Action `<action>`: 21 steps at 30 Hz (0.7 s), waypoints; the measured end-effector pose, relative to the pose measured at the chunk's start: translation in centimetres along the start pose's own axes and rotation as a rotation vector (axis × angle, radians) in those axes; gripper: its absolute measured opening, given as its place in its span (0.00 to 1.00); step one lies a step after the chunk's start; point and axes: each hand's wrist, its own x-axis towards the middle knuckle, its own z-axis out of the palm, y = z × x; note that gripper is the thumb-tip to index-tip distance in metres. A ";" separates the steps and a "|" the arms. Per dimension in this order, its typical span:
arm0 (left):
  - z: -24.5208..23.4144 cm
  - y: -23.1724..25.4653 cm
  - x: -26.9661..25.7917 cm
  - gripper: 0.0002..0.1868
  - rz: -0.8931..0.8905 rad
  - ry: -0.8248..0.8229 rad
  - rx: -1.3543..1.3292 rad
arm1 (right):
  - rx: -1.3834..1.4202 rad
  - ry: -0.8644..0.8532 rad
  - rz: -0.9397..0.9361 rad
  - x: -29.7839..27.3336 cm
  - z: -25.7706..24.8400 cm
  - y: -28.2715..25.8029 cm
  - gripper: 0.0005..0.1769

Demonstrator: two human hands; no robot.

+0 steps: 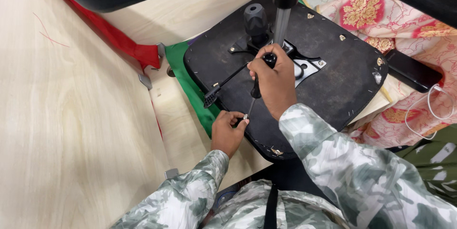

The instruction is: The person uses a screwdriver to tighten screws on the underside of an office chair seat, securing the seat to the central gas lift column. The person works on multiple screws around the central mounting plate.

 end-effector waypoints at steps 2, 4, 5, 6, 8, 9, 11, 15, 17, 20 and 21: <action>0.0 0.0 0.1 0.11 -0.022 -0.009 -0.014 | -0.062 -0.011 0.001 -0.3 0.1 0.6 0.05; -0.2 0.1 0.4 0.11 -0.036 -0.018 -0.021 | -0.099 -0.016 -0.003 -0.2 0.3 1.0 0.06; -0.3 0.1 0.5 0.10 -0.038 -0.026 -0.022 | -0.105 -0.014 -0.008 -0.2 0.4 1.1 0.06; -0.4 0.2 0.4 0.10 -0.047 -0.033 -0.021 | -0.112 -0.013 -0.007 -0.3 0.5 1.2 0.06; -0.6 0.2 0.6 0.10 -0.061 -0.058 -0.010 | -0.176 -0.018 -0.021 -0.5 0.7 1.3 0.06; -0.7 0.2 0.7 0.10 -0.066 -0.071 -0.003 | -0.206 -0.020 -0.030 -0.5 0.8 1.4 0.06; -0.5 0.4 1.0 0.10 -0.076 -0.064 -0.020 | -0.174 -0.031 0.043 -0.6 0.9 1.3 0.06; -0.6 0.2 0.9 0.10 -0.066 -0.048 -0.037 | -0.231 -0.045 -0.039 -1.2 1.3 1.4 0.06; -0.3 0.6 1.3 0.09 -0.089 -0.051 -0.061 | -0.268 -0.126 -0.004 -0.6 0.9 0.8 0.05; -0.3 0.2 1.3 0.09 -0.146 -0.072 -0.056 | -0.143 -0.206 0.162 -0.4 0.9 0.6 0.15; -0.3 0.1 1.4 0.09 -0.162 -0.080 -0.050 | -0.073 -0.225 0.229 -0.2 1.0 0.5 0.20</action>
